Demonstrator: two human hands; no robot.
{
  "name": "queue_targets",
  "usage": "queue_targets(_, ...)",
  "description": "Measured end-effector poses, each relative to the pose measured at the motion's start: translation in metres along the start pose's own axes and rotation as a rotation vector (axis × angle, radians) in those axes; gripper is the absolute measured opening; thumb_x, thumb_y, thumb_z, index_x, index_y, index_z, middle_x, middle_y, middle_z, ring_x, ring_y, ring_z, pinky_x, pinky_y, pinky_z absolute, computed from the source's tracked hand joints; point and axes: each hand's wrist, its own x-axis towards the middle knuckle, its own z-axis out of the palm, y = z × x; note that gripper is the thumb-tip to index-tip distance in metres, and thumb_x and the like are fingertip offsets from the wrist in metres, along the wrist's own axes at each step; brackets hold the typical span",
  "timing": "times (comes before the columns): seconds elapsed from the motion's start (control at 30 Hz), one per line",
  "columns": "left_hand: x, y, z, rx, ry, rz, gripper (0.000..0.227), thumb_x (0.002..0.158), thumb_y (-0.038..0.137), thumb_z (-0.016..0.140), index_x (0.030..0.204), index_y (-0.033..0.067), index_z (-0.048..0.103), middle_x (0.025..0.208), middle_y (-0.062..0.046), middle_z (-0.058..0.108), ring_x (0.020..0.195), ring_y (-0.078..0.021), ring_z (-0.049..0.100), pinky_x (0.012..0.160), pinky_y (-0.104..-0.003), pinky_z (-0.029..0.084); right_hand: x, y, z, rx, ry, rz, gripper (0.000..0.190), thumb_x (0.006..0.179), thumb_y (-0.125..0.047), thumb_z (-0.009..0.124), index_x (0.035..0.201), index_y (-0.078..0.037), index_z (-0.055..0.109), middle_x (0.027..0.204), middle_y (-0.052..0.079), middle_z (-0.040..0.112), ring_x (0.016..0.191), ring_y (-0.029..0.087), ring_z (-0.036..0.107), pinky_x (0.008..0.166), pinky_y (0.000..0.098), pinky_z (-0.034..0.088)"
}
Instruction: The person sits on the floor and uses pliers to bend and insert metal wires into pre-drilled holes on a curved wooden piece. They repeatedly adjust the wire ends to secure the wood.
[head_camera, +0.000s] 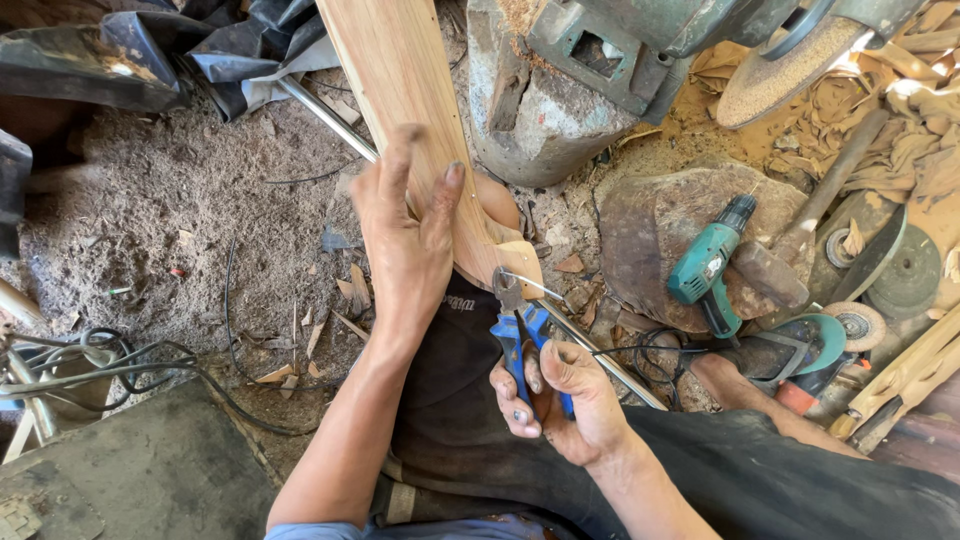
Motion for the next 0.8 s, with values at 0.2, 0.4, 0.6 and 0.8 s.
queue_targets(0.2,-0.010,0.018,-0.029,0.139,-0.454,0.581,0.025,0.090,0.031,0.081,0.104,0.0133,0.069,0.125,-0.001,0.068,0.136,-0.0370,0.045,0.111,-0.067,0.027,-0.003,0.001,0.010,-0.041,0.071,-0.050,0.042,0.096,-0.040,0.068,0.086,0.000,0.056,0.093,0.019,0.060,0.069,0.019,0.057,0.052,0.0266,0.044)
queue_targets(0.4,-0.025,0.011,-0.025,0.128,-0.636,0.543,0.010,0.086,0.017,0.077,0.096,0.0169,0.074,0.134,0.006,0.070,0.154,-0.0322,0.032,0.116,-0.064,0.019,-0.008,0.008,0.010,-0.069,0.113,-0.076,0.045,0.097,-0.040,0.069,0.087,0.001,0.054,0.089,0.016,0.059,0.063,0.015,0.053,0.047,0.0236,0.038)
queue_targets(0.6,-0.027,0.015,-0.030,0.033,-0.592,0.434,0.006,0.093,0.018,0.076,0.095,0.0126,0.076,0.126,0.002,0.075,0.149,-0.0306,0.046,0.120,-0.060,0.021,-0.013,0.000,0.007,-0.064,0.008,0.010,0.045,0.096,-0.042,0.072,0.102,0.001,0.060,0.086,0.015,0.060,0.058,0.012,0.053,0.046,0.0223,0.038)
queue_targets(0.8,-0.022,0.020,-0.029,-0.079,-0.607,0.196,0.014,0.098,0.016,0.069,0.107,0.0102,0.078,0.119,0.002,0.078,0.146,-0.0254,0.053,0.119,-0.047,0.038,-0.033,-0.067,-0.041,-0.699,0.184,-0.062,0.049,0.089,-0.040,0.075,0.112,0.003,0.071,0.092,0.012,0.074,0.071,0.014,0.066,0.058,0.0259,0.050)
